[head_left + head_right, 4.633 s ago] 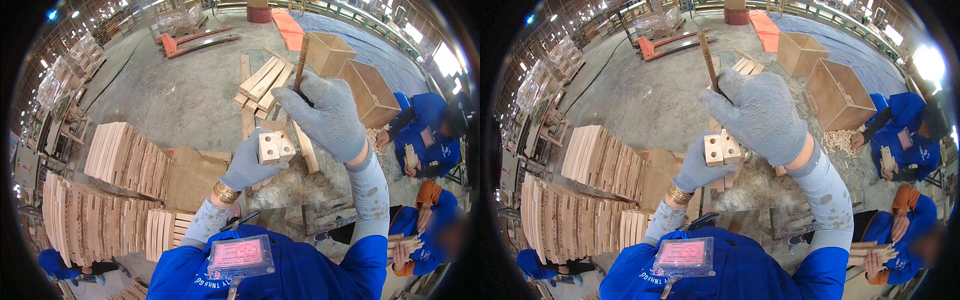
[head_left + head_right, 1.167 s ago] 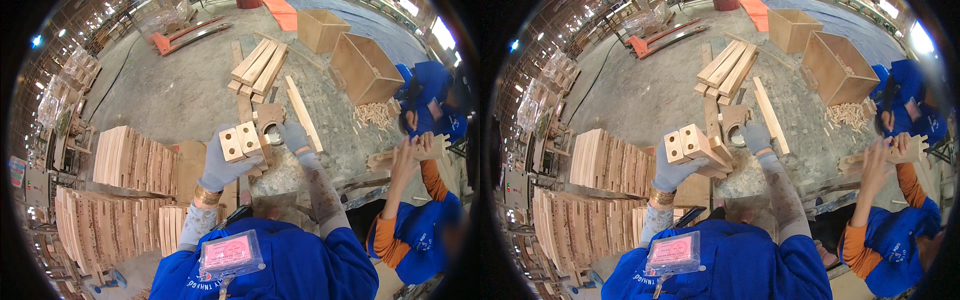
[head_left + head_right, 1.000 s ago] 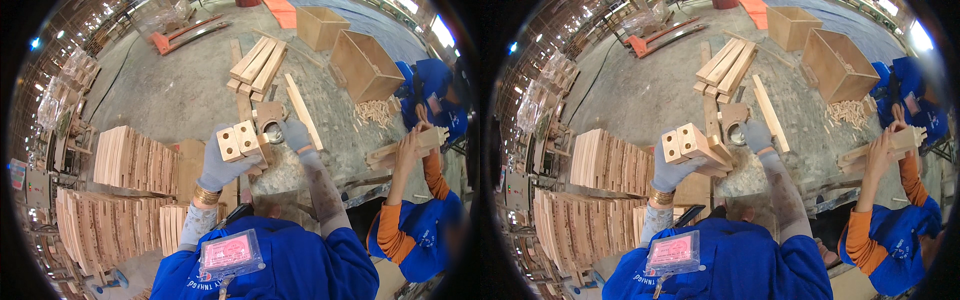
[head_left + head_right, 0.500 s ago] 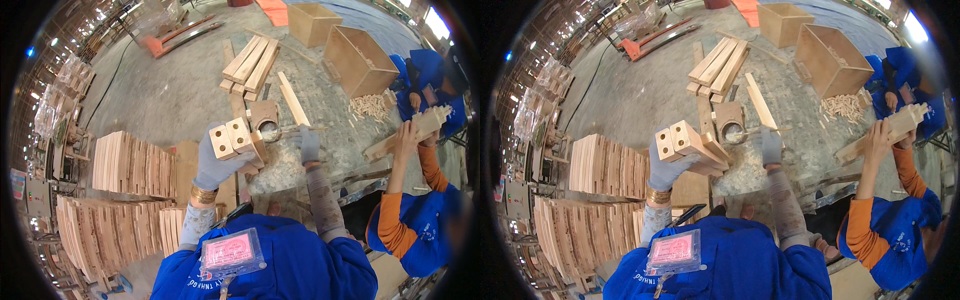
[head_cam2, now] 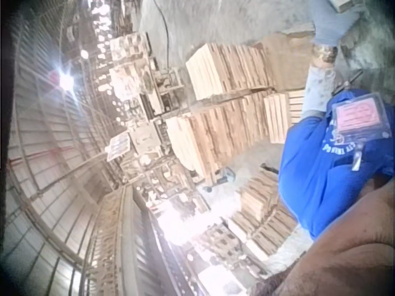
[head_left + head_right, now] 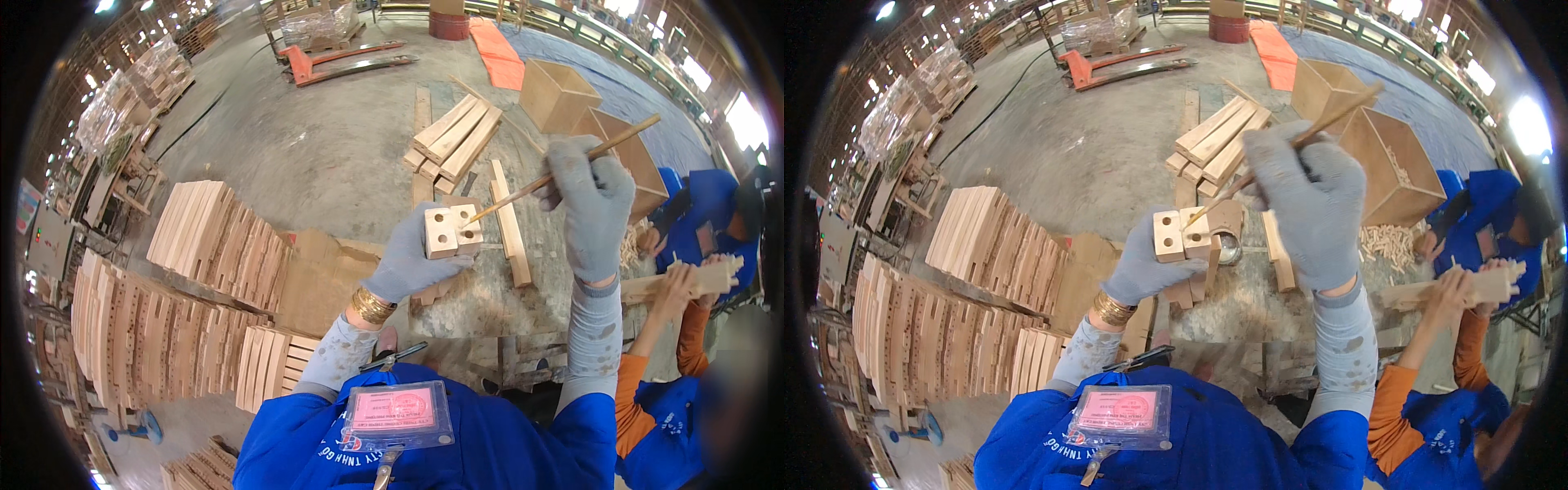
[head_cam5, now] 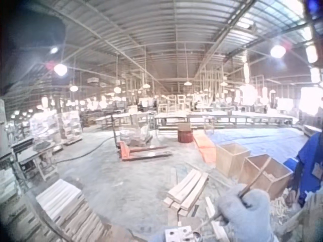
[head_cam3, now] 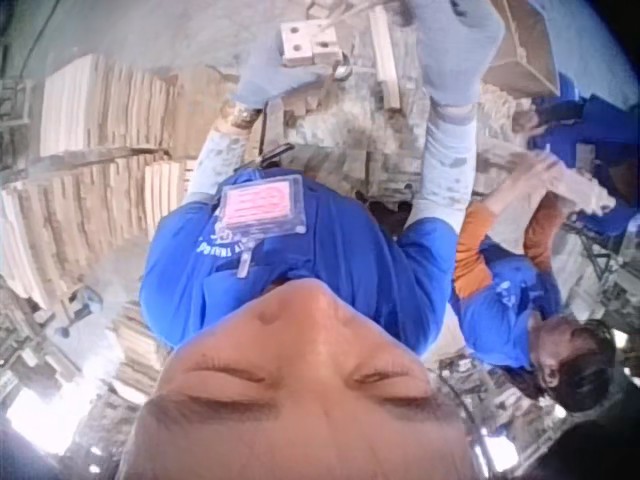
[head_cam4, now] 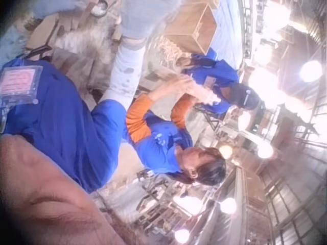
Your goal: The person applies glue to the holes of small wooden blocks using a stick and then inserts wooden dowels to join them with longer wooden pieces. The person repeats this process for multiple components, stacking the finished assemblies on the table.
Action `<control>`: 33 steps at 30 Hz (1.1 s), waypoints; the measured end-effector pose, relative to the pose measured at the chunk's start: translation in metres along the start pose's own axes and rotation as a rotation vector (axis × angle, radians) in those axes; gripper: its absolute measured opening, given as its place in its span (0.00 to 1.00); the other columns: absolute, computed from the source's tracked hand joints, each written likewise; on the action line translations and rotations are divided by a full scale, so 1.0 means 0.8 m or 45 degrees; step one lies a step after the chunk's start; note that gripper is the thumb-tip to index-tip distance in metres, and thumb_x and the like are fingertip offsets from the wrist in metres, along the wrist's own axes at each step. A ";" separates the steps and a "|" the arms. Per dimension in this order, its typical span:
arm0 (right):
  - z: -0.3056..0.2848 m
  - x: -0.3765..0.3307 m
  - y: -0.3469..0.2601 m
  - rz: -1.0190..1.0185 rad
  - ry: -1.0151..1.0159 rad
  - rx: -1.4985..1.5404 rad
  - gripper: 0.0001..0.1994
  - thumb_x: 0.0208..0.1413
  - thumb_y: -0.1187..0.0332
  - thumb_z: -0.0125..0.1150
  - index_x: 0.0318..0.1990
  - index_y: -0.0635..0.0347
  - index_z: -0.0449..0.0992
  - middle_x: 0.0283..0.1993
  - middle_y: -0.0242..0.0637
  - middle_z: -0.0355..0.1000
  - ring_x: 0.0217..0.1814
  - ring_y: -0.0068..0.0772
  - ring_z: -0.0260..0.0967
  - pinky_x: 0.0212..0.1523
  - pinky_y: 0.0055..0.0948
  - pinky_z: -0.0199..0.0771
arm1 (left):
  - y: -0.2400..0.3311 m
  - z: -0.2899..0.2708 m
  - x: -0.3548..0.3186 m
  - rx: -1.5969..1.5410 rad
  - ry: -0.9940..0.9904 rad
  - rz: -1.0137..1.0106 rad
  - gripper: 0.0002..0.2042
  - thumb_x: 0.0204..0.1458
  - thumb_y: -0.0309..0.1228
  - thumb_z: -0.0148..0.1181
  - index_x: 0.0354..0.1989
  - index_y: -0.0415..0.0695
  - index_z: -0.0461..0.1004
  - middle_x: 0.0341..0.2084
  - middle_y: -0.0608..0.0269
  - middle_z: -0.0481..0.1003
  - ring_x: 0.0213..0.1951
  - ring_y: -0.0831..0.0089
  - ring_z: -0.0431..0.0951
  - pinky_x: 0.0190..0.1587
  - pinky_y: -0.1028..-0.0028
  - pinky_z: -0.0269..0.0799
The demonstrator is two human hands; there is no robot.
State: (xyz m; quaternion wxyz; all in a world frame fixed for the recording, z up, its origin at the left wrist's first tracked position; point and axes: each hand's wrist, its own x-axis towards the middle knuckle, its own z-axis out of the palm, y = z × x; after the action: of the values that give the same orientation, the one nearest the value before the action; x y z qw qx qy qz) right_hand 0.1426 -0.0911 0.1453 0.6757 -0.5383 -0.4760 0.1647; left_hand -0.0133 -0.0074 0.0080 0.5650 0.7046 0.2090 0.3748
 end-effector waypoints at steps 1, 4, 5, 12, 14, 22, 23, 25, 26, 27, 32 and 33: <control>0.006 0.000 -0.005 -0.038 -0.063 -0.078 0.10 0.50 0.68 0.60 0.24 0.67 0.74 0.19 0.32 0.68 0.19 0.16 0.65 0.16 0.16 0.61 | 0.006 0.001 -0.001 -0.077 -0.011 -0.042 0.30 0.32 0.31 0.71 0.46 0.40 0.64 0.39 0.63 0.72 0.41 0.78 0.71 0.44 0.74 0.69; 0.018 0.000 -0.012 -0.177 -0.240 -0.275 0.11 0.48 0.69 0.62 0.21 0.70 0.74 0.16 0.33 0.68 0.17 0.16 0.64 0.16 0.18 0.60 | 0.004 -0.003 -0.002 0.026 -0.016 -0.016 0.31 0.32 0.32 0.71 0.47 0.40 0.64 0.39 0.63 0.72 0.41 0.79 0.71 0.44 0.74 0.69; 0.018 0.001 -0.008 -0.228 -0.283 -0.322 0.11 0.47 0.70 0.63 0.21 0.70 0.74 0.16 0.33 0.68 0.17 0.16 0.64 0.16 0.18 0.60 | 0.006 -0.004 -0.002 0.040 -0.029 -0.012 0.31 0.33 0.33 0.70 0.48 0.41 0.63 0.40 0.62 0.72 0.41 0.77 0.72 0.44 0.74 0.69; 0.034 -0.003 -0.019 -0.264 -0.495 -0.436 0.09 0.46 0.69 0.63 0.26 0.70 0.76 0.17 0.38 0.70 0.17 0.19 0.66 0.18 0.22 0.63 | 0.005 -0.005 -0.002 0.168 -0.036 0.026 0.32 0.36 0.36 0.68 0.51 0.44 0.61 0.42 0.58 0.72 0.44 0.69 0.73 0.46 0.72 0.69; 0.035 -0.003 -0.020 -0.303 -0.532 -0.479 0.09 0.47 0.69 0.62 0.26 0.70 0.76 0.17 0.39 0.70 0.17 0.21 0.67 0.18 0.22 0.64 | 0.008 -0.004 -0.002 0.186 -0.033 0.034 0.31 0.36 0.36 0.68 0.51 0.43 0.61 0.42 0.57 0.72 0.44 0.69 0.73 0.46 0.72 0.69; 0.037 -0.003 -0.019 -0.311 -0.397 -0.472 0.10 0.49 0.69 0.59 0.25 0.70 0.76 0.15 0.35 0.69 0.16 0.17 0.65 0.16 0.18 0.61 | 0.013 -0.004 -0.002 0.106 -0.063 -0.021 0.32 0.36 0.36 0.67 0.51 0.43 0.61 0.42 0.57 0.71 0.45 0.71 0.73 0.47 0.72 0.68; 0.035 -0.003 -0.024 -0.216 -0.318 -0.425 0.10 0.49 0.69 0.60 0.27 0.70 0.76 0.16 0.35 0.70 0.17 0.17 0.66 0.17 0.19 0.62 | 0.013 -0.003 -0.002 0.066 -0.043 -0.007 0.31 0.35 0.35 0.69 0.50 0.42 0.62 0.41 0.60 0.72 0.43 0.74 0.72 0.46 0.73 0.68; 0.030 -0.003 -0.029 -0.102 -0.167 -0.338 0.10 0.50 0.68 0.60 0.28 0.69 0.76 0.17 0.34 0.70 0.18 0.16 0.66 0.17 0.18 0.63 | 0.013 0.000 -0.002 -0.013 -0.005 0.021 0.30 0.33 0.34 0.72 0.46 0.41 0.64 0.38 0.64 0.72 0.40 0.80 0.70 0.44 0.75 0.68; 0.025 -0.002 -0.030 -0.085 -0.099 -0.296 0.10 0.51 0.68 0.59 0.28 0.69 0.76 0.17 0.32 0.70 0.18 0.15 0.66 0.17 0.17 0.62 | 0.012 -0.001 -0.002 0.005 -0.003 0.029 0.30 0.33 0.33 0.71 0.47 0.41 0.64 0.38 0.64 0.72 0.41 0.81 0.70 0.44 0.75 0.68; 0.020 0.000 -0.029 -0.067 -0.031 -0.255 0.10 0.51 0.68 0.59 0.28 0.68 0.76 0.18 0.31 0.70 0.19 0.14 0.66 0.17 0.16 0.62 | 0.009 -0.001 -0.003 0.022 -0.002 0.038 0.30 0.33 0.33 0.71 0.47 0.41 0.64 0.38 0.64 0.72 0.41 0.81 0.70 0.45 0.75 0.68; 0.002 0.007 -0.026 -0.134 0.019 -0.276 0.10 0.52 0.68 0.59 0.27 0.68 0.76 0.18 0.31 0.70 0.18 0.14 0.64 0.16 0.14 0.60 | 0.006 0.000 -0.003 -0.049 -0.038 0.009 0.31 0.33 0.32 0.71 0.48 0.40 0.63 0.41 0.63 0.72 0.43 0.80 0.71 0.46 0.74 0.68; 0.001 0.008 -0.025 -0.120 0.027 -0.293 0.10 0.52 0.68 0.59 0.26 0.68 0.76 0.18 0.31 0.70 0.18 0.13 0.64 0.16 0.14 0.60 | 0.009 0.000 -0.003 -0.059 -0.037 0.007 0.31 0.33 0.32 0.71 0.48 0.40 0.63 0.41 0.62 0.72 0.43 0.80 0.71 0.46 0.74 0.68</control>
State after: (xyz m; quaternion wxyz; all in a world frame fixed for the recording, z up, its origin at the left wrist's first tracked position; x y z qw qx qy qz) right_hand 0.1392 -0.0933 0.1656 0.6212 -0.5912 -0.5094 0.0714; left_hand -0.0156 -0.0113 0.0143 0.5833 0.6972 0.1901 0.3708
